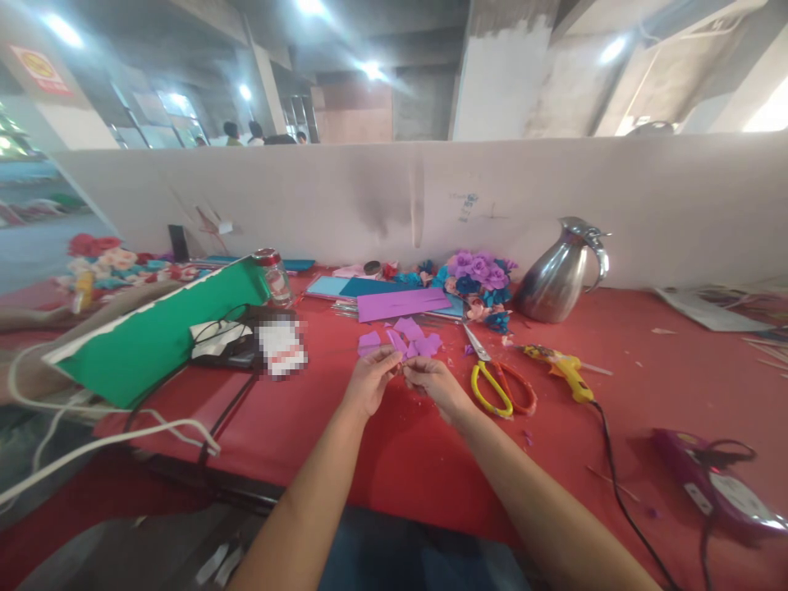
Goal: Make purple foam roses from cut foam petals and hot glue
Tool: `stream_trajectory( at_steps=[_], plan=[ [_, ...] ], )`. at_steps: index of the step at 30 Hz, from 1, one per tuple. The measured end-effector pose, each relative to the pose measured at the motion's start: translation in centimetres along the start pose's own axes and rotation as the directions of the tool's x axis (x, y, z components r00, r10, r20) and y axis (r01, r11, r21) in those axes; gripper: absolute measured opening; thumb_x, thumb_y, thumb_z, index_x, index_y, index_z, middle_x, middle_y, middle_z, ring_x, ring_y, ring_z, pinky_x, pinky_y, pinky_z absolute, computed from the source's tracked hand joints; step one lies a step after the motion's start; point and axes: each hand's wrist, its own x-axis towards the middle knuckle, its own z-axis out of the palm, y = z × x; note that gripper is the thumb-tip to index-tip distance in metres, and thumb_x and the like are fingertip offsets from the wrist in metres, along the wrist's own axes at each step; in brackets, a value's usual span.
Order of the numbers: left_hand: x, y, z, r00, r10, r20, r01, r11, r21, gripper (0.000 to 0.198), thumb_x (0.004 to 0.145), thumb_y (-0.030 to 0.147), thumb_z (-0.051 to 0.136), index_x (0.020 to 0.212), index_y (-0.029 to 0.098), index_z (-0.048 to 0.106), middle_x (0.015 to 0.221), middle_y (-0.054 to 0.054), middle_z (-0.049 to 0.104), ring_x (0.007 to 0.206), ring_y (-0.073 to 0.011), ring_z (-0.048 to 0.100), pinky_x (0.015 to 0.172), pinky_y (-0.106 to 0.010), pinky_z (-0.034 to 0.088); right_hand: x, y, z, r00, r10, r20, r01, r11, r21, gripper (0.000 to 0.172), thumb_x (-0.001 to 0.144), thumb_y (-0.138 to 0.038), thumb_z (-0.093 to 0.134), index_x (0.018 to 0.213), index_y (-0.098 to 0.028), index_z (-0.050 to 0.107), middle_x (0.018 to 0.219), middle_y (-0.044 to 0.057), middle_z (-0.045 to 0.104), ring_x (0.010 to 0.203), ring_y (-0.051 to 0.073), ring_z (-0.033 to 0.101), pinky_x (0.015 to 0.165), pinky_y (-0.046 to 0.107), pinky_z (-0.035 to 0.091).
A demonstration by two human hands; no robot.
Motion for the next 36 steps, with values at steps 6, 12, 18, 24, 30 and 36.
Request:
stream_trajectory(
  at_steps=[6,12,18,24,30,36],
  plan=[
    [-0.1,0.2,0.0,1.0,-0.007,-0.018,0.008,1.0,0.023,0.021,0.058,0.027,0.082,0.06,0.014,0.066,0.059,0.001,0.058,0.059,-0.0097,0.051,0.061,-0.025,0.041,0.1,0.4,-0.1,1.0,-0.009,-0.018,0.008,1.0,-0.02,0.027,0.063,-0.043,0.064,0.071,-0.018,0.059,0.054,-0.005,0.048,0.049,0.007,0.034,0.052,0.024,0.025],
    [-0.1,0.2,0.0,0.998,0.0,-0.059,0.005,0.997,0.081,0.025,0.054,0.028,0.083,0.054,0.014,0.062,0.054,0.002,0.054,0.055,-0.0089,0.048,0.059,-0.025,0.037,0.1,0.5,0.1,0.995,-0.074,-0.063,0.068,0.993,-0.098,0.02,0.064,-0.038,0.059,0.066,-0.018,0.057,0.054,-0.005,0.047,0.052,0.008,0.037,0.054,0.024,0.028],
    [-0.1,0.0,0.0,0.999,0.014,-0.04,-0.011,0.997,0.074,0.026,0.054,0.028,0.084,0.055,0.014,0.062,0.055,0.003,0.054,0.055,-0.0085,0.048,0.059,-0.025,0.037,0.0,0.5,0.1,0.997,-0.07,-0.033,0.067,0.994,-0.081,0.023,0.064,-0.04,0.061,0.064,-0.018,0.054,0.053,-0.005,0.045,0.051,0.008,0.036,0.053,0.024,0.029],
    [-0.1,-0.1,0.0,1.0,0.007,-0.022,-0.006,0.998,0.057,0.022,0.056,0.027,0.083,0.058,0.014,0.065,0.058,0.001,0.058,0.057,-0.0094,0.05,0.061,-0.025,0.039,0.1,0.4,0.1,0.999,-0.043,-0.025,0.041,0.998,-0.05,0.024,0.065,-0.041,0.062,0.067,-0.018,0.055,0.054,-0.006,0.043,0.05,0.007,0.034,0.051,0.023,0.027],
    [0.1,-0.1,-0.2,0.997,-0.007,-0.078,0.01,0.999,0.044,0.029,0.05,0.024,0.084,0.049,0.015,0.057,0.05,0.003,0.053,0.051,-0.0079,0.047,0.056,-0.024,0.037,0.0,0.8,0.3,0.998,-0.06,-0.013,0.059,0.995,-0.078,0.03,0.069,-0.047,0.063,0.068,-0.018,0.054,0.054,-0.005,0.047,0.048,0.007,0.036,0.048,0.022,0.027],
    [0.1,-0.2,0.0,0.998,-0.005,-0.056,0.008,0.998,0.055,0.025,0.052,0.029,0.085,0.059,0.015,0.065,0.056,0.001,0.059,0.055,-0.0097,0.051,0.057,-0.025,0.04,0.3,1.4,0.4,0.997,-0.081,-0.009,0.08,0.993,-0.091,0.03,0.071,-0.049,0.061,0.074,-0.019,0.055,0.054,-0.005,0.049,0.049,0.009,0.038,0.051,0.024,0.029]
  ],
)
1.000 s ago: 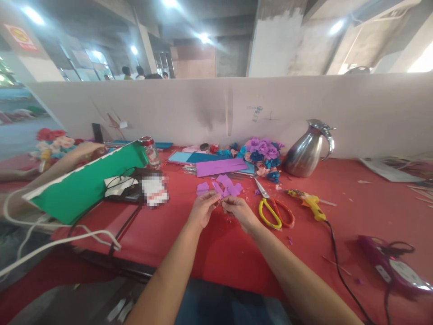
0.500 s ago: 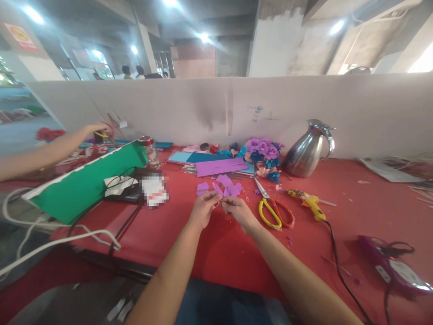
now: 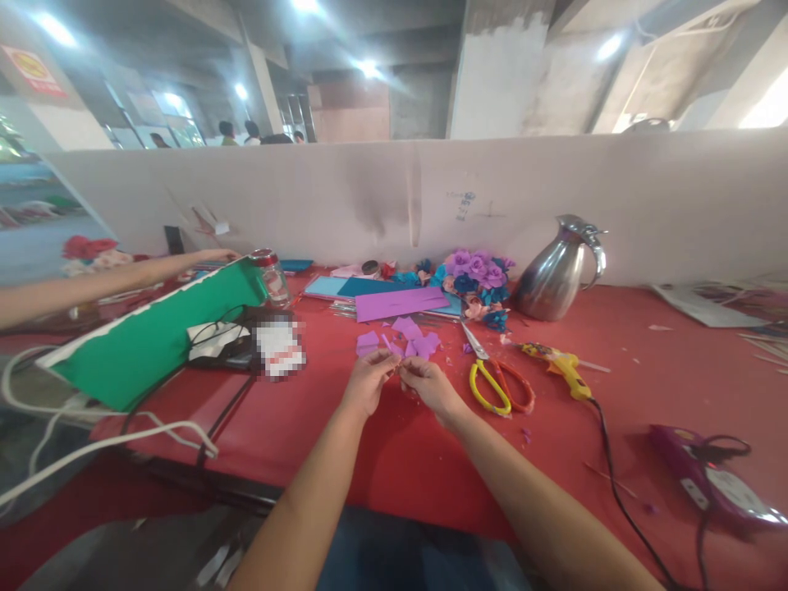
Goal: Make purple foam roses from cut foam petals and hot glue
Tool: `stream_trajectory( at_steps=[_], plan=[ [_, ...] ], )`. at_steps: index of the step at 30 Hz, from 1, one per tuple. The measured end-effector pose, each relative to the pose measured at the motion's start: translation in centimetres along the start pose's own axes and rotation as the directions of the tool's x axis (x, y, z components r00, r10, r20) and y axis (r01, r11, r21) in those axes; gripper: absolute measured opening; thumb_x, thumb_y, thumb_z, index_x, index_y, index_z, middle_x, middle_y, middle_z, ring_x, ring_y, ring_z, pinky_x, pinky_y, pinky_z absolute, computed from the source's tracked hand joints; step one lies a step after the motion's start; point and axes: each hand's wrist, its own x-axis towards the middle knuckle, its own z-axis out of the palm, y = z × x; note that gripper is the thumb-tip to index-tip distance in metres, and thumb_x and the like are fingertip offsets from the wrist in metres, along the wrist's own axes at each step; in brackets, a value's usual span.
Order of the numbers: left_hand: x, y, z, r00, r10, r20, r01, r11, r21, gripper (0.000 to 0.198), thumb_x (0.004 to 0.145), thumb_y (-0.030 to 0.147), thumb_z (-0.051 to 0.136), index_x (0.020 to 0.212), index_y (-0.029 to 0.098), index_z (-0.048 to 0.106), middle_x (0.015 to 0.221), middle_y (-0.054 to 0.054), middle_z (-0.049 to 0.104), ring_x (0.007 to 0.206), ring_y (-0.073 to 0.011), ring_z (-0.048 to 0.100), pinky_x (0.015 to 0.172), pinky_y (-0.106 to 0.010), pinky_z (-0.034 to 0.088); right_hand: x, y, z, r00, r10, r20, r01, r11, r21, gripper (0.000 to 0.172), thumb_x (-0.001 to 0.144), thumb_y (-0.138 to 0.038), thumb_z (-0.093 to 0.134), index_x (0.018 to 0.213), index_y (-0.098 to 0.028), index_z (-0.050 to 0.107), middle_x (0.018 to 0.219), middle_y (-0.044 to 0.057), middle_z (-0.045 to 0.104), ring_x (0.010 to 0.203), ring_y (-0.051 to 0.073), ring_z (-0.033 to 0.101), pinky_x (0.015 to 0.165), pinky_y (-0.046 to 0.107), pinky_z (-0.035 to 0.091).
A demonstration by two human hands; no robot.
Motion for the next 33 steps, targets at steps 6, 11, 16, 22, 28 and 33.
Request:
stream_trajectory(
  at_steps=[6,11,16,22,28,33],
  plan=[
    [-0.5,0.4,0.4,1.0,0.002,0.023,-0.003,0.999,0.036,0.03,0.051,0.031,0.084,0.05,0.016,0.058,0.052,0.002,0.055,0.05,-0.0113,0.049,0.049,-0.026,0.037,0.2,0.5,0.0,1.0,-0.003,0.016,0.003,1.0,-0.012,0.023,0.072,-0.041,0.06,0.076,-0.019,0.056,0.056,-0.004,0.054,0.049,0.009,0.042,0.053,0.024,0.034],
    [-0.6,0.4,0.4,0.999,0.054,0.003,-0.054,0.996,0.075,0.03,0.049,0.024,0.084,0.049,0.016,0.055,0.054,0.003,0.055,0.054,-0.0098,0.048,0.056,-0.024,0.037,0.4,1.4,-0.1,0.998,-0.067,-0.016,0.064,0.99,-0.122,0.021,0.072,-0.037,0.06,0.077,-0.018,0.061,0.066,-0.001,0.061,0.056,0.011,0.049,0.059,0.026,0.041],
    [-0.3,0.3,0.4,0.996,0.084,-0.002,-0.083,0.992,0.094,0.025,0.048,0.025,0.084,0.053,0.015,0.062,0.059,0.002,0.057,0.062,-0.0107,0.049,0.065,-0.025,0.037,0.7,1.9,-0.3,0.991,-0.119,-0.064,0.101,0.968,-0.23,0.017,0.072,-0.033,0.056,0.076,-0.018,0.064,0.066,-0.002,0.061,0.06,0.012,0.05,0.062,0.026,0.042],
    [-0.2,0.3,0.1,0.996,0.069,0.053,-0.075,0.991,0.108,0.023,0.054,0.03,0.082,0.056,0.015,0.065,0.06,0.001,0.058,0.064,-0.0114,0.048,0.067,-0.026,0.036,0.7,1.6,-0.4,0.992,-0.118,-0.048,0.099,0.953,-0.286,0.018,0.07,-0.027,0.054,0.076,-0.018,0.068,0.069,0.0,0.066,0.064,0.014,0.055,0.068,0.026,0.044],
    [-0.3,0.3,0.1,0.995,0.09,0.052,-0.098,0.98,0.174,0.026,0.052,0.027,0.082,0.049,0.015,0.06,0.057,0.002,0.055,0.062,-0.0113,0.047,0.065,-0.026,0.035,0.3,0.9,-0.4,0.99,-0.141,-0.028,0.117,0.902,-0.416,0.021,0.075,-0.025,0.053,0.08,-0.017,0.071,0.069,0.0,0.067,0.067,0.015,0.058,0.068,0.025,0.045],
    [-0.1,0.0,0.0,0.992,0.124,0.026,-0.127,0.979,0.162,0.028,0.05,0.024,0.083,0.047,0.015,0.056,0.058,0.002,0.053,0.062,-0.0108,0.046,0.063,-0.025,0.035,0.2,1.0,-0.4,0.991,-0.136,-0.02,0.113,0.889,-0.444,0.026,0.077,-0.018,0.05,0.088,-0.018,0.073,0.073,0.0,0.071,0.07,0.016,0.062,0.071,0.025,0.047]
  ],
)
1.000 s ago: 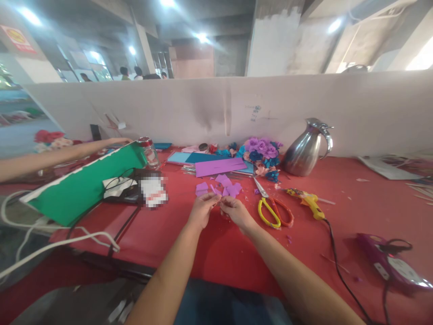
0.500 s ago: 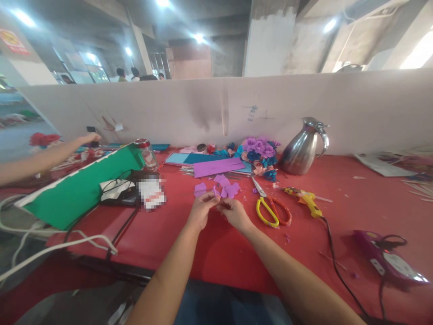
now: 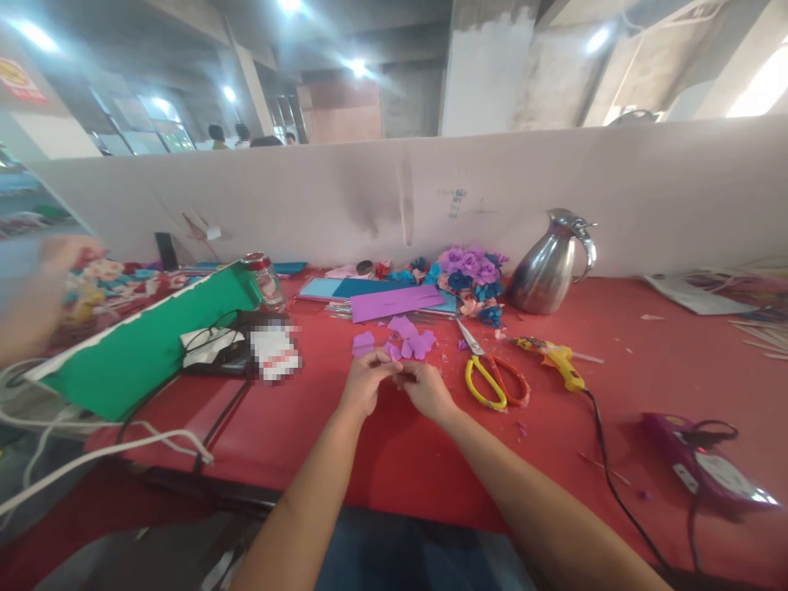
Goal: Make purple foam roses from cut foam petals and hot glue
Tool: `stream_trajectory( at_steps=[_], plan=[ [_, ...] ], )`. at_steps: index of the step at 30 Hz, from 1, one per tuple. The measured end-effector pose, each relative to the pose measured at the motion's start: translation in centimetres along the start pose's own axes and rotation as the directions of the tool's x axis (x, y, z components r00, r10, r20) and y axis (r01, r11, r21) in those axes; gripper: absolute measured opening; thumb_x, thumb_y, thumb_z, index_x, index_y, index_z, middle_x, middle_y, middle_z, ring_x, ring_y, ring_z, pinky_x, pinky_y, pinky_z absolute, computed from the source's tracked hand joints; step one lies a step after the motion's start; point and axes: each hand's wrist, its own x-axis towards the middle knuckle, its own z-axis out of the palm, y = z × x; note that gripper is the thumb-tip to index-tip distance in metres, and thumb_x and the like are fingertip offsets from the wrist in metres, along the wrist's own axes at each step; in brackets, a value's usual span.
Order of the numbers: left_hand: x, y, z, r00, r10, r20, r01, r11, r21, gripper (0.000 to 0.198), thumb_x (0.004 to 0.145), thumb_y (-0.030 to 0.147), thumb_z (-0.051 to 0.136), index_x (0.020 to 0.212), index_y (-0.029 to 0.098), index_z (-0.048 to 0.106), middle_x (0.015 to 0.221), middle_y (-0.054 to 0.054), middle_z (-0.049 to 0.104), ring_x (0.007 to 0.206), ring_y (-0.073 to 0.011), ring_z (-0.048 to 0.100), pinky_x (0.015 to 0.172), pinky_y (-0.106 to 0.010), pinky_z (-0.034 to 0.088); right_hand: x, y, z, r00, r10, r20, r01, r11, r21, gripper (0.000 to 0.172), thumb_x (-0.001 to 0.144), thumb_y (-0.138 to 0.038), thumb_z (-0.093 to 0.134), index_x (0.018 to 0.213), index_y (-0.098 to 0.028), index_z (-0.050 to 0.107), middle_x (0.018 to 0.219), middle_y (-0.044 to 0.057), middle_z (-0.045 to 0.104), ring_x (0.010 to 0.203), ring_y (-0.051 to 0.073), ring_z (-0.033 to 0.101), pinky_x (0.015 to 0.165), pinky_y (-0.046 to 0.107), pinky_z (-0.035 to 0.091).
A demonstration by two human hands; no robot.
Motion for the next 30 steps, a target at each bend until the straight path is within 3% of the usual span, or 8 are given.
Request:
stream_trajectory(
  at_steps=[7,11,17,23,30],
  plan=[
    [0.24,-0.25,-0.23,0.996,-0.093,0.0,0.093,0.995,-0.041,0.022,0.05,0.028,0.083,0.06,0.014,0.069,0.063,-0.001,0.062,0.067,-0.0128,0.052,0.068,-0.026,0.038,0.11,0.1,-0.04,1.0,0.016,-0.026,-0.016,1.0,0.0,0.022,0.079,-0.021,0.054,0.09,-0.021,0.073,0.088,0.001,0.075,0.085,0.018,0.067,0.082,0.029,0.049],
    [0.17,-0.05,-0.23,0.993,-0.114,0.031,0.116,0.992,-0.041,0.022,0.053,0.031,0.082,0.062,0.014,0.071,0.064,-0.002,0.062,0.066,-0.0132,0.052,0.067,-0.027,0.039,0.03,-0.1,-0.17,1.0,0.017,-0.025,-0.017,1.0,-0.014,0.02,0.077,-0.02,0.054,0.084,-0.02,0.072,0.083,0.001,0.074,0.08,0.017,0.066,0.078,0.027,0.048],
    [0.08,0.02,-0.17,1.0,0.002,-0.001,-0.002,0.997,0.074,0.019,0.055,0.028,0.08,0.053,0.016,0.066,0.06,0.0,0.058,0.064,-0.0124,0.05,0.065,-0.026,0.039,-0.17,-0.16,-0.16,0.998,0.055,0.011,-0.055,0.998,-0.033,0.02,0.072,-0.012,0.05,0.075,-0.018,0.068,0.068,0.001,0.068,0.067,0.015,0.062,0.066,0.023,0.045],
    [0.23,0.02,-0.02,0.992,-0.127,0.0,0.127,0.989,-0.072,0.033,0.055,0.042,0.082,0.071,0.015,0.073,0.07,-0.004,0.067,0.068,-0.0149,0.056,0.065,-0.027,0.042,0.06,-0.13,-0.31,0.999,0.033,-0.009,-0.032,0.998,0.054,0.016,0.075,-0.019,0.049,0.073,-0.017,0.065,0.064,-0.001,0.064,0.061,0.013,0.057,0.062,0.022,0.042],
    [0.38,-0.39,-0.34,0.993,-0.114,-0.025,0.112,0.989,-0.094,0.027,0.055,0.035,0.083,0.067,0.016,0.069,0.07,-0.001,0.064,0.064,-0.0102,0.054,0.061,-0.022,0.04,-0.02,-0.38,-0.3,0.999,0.047,0.0,-0.047,0.998,-0.033,0.019,0.08,-0.024,0.05,0.077,-0.017,0.068,0.068,0.0,0.066,0.062,0.012,0.055,0.062,0.022,0.04]
  ],
)
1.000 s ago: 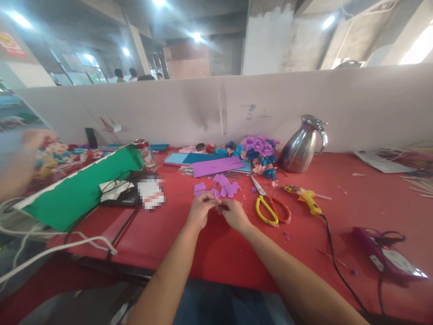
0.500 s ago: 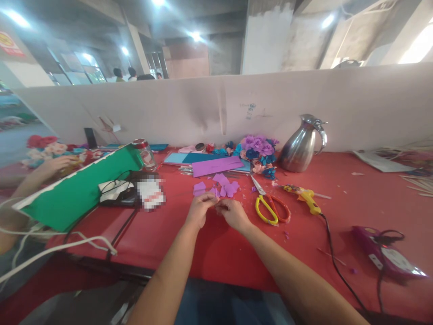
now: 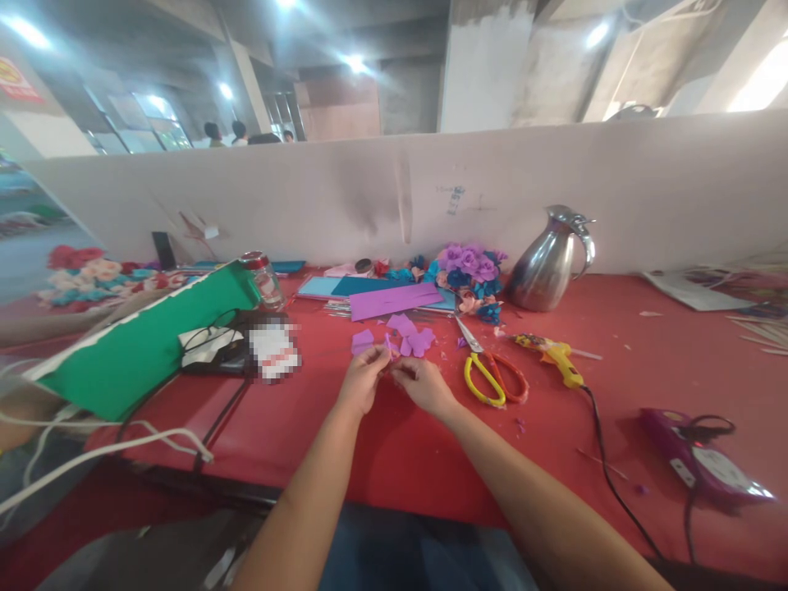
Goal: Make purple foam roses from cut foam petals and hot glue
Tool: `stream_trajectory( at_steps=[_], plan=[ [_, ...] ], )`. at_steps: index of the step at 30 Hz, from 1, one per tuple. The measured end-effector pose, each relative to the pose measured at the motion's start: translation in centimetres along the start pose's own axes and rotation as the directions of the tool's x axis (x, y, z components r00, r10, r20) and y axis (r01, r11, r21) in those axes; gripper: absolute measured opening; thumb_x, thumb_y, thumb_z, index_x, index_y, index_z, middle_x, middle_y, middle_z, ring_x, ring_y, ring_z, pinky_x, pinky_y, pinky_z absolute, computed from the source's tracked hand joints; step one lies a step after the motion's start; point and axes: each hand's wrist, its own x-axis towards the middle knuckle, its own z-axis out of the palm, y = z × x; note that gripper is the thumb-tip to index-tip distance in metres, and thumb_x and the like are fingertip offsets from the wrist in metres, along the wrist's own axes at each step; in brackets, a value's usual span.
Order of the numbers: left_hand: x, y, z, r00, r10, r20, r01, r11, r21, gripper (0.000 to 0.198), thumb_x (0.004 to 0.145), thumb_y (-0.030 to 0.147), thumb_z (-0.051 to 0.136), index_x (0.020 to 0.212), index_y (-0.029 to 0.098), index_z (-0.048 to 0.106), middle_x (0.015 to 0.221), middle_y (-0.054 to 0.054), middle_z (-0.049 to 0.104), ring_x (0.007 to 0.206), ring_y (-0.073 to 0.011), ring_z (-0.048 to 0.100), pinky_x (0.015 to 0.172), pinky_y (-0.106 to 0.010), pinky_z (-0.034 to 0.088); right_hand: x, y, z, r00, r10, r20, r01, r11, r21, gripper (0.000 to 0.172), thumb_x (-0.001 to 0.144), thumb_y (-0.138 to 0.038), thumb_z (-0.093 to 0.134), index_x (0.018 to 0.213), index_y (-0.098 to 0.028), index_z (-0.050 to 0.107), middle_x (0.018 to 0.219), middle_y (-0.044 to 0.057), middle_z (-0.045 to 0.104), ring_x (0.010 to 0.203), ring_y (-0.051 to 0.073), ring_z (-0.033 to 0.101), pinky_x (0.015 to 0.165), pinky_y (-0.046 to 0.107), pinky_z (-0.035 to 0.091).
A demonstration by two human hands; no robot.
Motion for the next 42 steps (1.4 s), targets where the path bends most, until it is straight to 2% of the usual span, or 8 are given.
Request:
stream_trajectory(
  at_steps=[5,12,15,19,23,27,33,42],
  plan=[
    [0.3,-0.4,-0.3,0.999,0.033,-0.037,-0.034,0.999,-0.036,0.027,0.059,0.037,0.082,0.066,0.016,0.067,0.065,0.0,0.06,0.058,-0.0079,0.048,0.054,-0.02,0.036,-0.1,-0.4,0.0,1.0,-0.02,0.009,0.019,0.997,0.073,0.018,0.076,-0.023,0.055,0.086,-0.017,0.069,0.077,0.0,0.069,0.068,0.013,0.058,0.068,0.023,0.043],
    [0.1,-0.1,-0.1,0.999,-0.01,0.049,0.015,0.995,-0.097,0.025,0.056,0.029,0.084,0.07,0.015,0.068,0.077,-0.003,0.067,0.068,-0.0119,0.057,0.065,-0.025,0.044,0.0,-0.4,-0.1,0.999,0.049,0.012,-0.05,0.987,0.151,0.018,0.078,-0.022,0.051,0.08,-0.016,0.068,0.064,-0.001,0.064,0.059,0.011,0.057,0.06,0.022,0.043],
    [0.2,-0.2,-0.3,0.999,-0.015,0.029,0.018,0.995,-0.102,0.025,0.054,0.027,0.085,0.068,0.015,0.067,0.071,-0.001,0.065,0.065,-0.0105,0.056,0.062,-0.023,0.042,-0.1,-0.6,-0.2,0.999,0.042,-0.032,-0.041,0.998,0.043,0.016,0.078,-0.024,0.056,0.084,-0.017,0.07,0.068,0.0,0.068,0.062,0.013,0.059,0.062,0.023,0.044],
    [0.4,-0.4,-0.5,1.0,-0.007,-0.007,0.006,0.995,-0.102,0.028,0.052,0.029,0.086,0.066,0.014,0.067,0.064,0.001,0.062,0.061,-0.0084,0.053,0.062,-0.022,0.041,-0.6,-1.0,-0.4,0.994,-0.014,-0.109,-0.009,0.978,-0.206,0.017,0.083,-0.026,0.057,0.089,-0.022,0.072,0.075,0.001,0.072,0.066,0.015,0.063,0.063,0.022,0.042],
    [0.4,-0.5,-0.2,0.999,-0.011,-0.052,0.005,0.993,-0.119,0.031,0.049,0.03,0.087,0.063,0.014,0.065,0.062,0.002,0.06,0.06,-0.0078,0.053,0.063,-0.022,0.041,-1.1,-1.3,-0.3,0.987,-0.096,-0.125,0.027,0.884,-0.466,0.021,0.089,-0.026,0.051,0.098,-0.024,0.07,0.09,0.004,0.074,0.079,0.017,0.067,0.066,0.022,0.042],
    [0.3,-0.7,0.2,0.996,-0.022,-0.091,0.008,0.988,-0.155,0.033,0.048,0.031,0.088,0.063,0.015,0.063,0.062,0.003,0.06,0.06,-0.0081,0.054,0.065,-0.023,0.042,-1.3,-1.5,-0.2,0.987,-0.144,-0.067,0.07,0.775,-0.629,0.025,0.095,-0.023,0.042,0.104,-0.022,0.066,0.097,0.009,0.072,0.085,0.018,0.068,0.069,0.022,0.044],
    [0.2,-0.7,0.5,0.99,-0.038,-0.135,0.012,0.983,-0.183,0.036,0.044,0.031,0.089,0.061,0.015,0.061,0.061,0.002,0.061,0.059,-0.0088,0.055,0.064,-0.024,0.043,-0.9,-1.1,0.2,0.99,-0.141,0.003,0.1,0.687,-0.719,0.03,0.095,-0.018,0.037,0.11,-0.016,0.062,0.092,0.015,0.071,0.081,0.021,0.067,0.072,0.027,0.048],
    [0.0,-1.0,0.7,0.988,-0.006,-0.154,-0.022,0.984,-0.177,0.036,0.045,0.033,0.088,0.062,0.014,0.062,0.061,0.003,0.06,0.059,-0.0082,0.055,0.064,-0.024,0.043,-1.1,-1.0,0.5,0.994,-0.104,-0.018,0.057,0.679,-0.732,0.029,0.093,-0.016,0.036,0.108,-0.017,0.06,0.086,0.011,0.071,0.076,0.019,0.068,0.064,0.024,0.046]
  ],
)
